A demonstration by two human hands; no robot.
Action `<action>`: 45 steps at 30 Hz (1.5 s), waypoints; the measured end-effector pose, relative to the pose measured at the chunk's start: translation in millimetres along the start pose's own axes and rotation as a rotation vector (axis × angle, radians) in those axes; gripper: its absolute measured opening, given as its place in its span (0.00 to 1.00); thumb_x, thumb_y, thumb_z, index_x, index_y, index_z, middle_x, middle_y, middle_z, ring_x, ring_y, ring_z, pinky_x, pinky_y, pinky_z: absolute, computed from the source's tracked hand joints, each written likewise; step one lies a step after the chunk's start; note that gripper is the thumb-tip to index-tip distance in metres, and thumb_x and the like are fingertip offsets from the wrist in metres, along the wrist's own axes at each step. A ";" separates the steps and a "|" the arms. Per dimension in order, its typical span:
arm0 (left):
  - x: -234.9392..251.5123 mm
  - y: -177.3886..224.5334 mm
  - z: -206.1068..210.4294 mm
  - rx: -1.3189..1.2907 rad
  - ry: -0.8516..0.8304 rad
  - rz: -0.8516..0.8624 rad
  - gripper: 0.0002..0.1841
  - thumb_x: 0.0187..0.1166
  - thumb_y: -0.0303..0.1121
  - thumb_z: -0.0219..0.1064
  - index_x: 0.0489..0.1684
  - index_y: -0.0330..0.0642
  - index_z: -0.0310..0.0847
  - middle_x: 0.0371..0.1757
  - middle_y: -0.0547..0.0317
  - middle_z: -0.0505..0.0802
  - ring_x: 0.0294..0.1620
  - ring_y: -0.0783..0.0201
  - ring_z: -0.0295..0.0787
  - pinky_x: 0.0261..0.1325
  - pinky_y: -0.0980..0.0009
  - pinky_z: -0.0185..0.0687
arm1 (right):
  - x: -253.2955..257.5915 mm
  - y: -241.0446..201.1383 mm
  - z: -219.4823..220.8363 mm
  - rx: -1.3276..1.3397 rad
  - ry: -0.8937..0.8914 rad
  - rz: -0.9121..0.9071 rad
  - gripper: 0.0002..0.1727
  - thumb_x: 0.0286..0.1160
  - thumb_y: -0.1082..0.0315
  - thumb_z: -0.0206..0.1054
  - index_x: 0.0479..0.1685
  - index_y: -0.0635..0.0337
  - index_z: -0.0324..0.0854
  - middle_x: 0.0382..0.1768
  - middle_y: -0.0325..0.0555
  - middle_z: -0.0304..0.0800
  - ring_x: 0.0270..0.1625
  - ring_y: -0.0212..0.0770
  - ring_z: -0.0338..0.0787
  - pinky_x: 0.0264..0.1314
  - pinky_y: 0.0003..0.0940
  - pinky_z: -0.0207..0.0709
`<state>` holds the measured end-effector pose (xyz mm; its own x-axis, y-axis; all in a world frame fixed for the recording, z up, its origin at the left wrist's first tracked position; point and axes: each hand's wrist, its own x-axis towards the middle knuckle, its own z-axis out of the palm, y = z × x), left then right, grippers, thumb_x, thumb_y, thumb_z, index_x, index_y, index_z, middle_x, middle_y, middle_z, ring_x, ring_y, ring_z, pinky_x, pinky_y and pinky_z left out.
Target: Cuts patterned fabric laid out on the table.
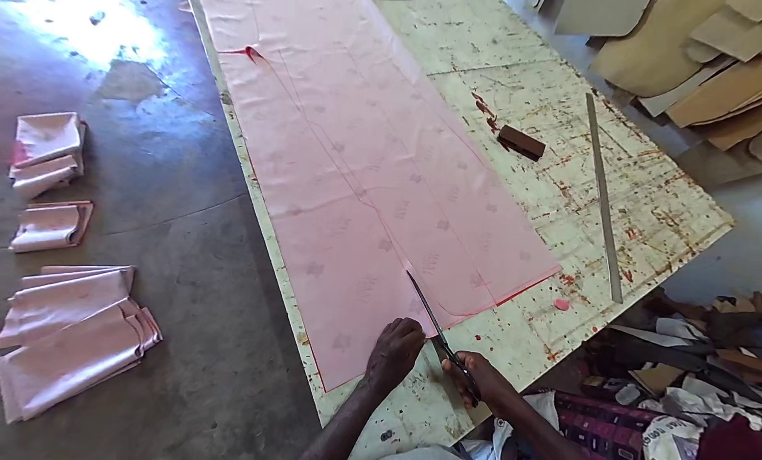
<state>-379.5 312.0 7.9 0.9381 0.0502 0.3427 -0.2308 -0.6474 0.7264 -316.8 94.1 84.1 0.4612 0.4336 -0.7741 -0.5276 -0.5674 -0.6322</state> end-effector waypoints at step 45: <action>-0.7 -4.8 -0.3 -0.094 -0.042 -0.031 0.11 0.86 0.38 0.63 0.40 0.47 0.91 0.50 0.63 0.92 0.56 0.66 0.87 0.63 0.69 0.84 | 121.0 -142.2 -1.9 -0.024 -0.051 -0.052 0.30 0.78 0.34 0.64 0.39 0.55 0.74 0.16 0.36 0.72 0.14 0.32 0.76 0.19 0.29 0.78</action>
<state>-379.1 315.3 4.4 0.9545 0.0360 0.2959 -0.2232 -0.5715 0.7896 -184.6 225.9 80.5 0.4498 0.4976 -0.7416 -0.4865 -0.5598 -0.6708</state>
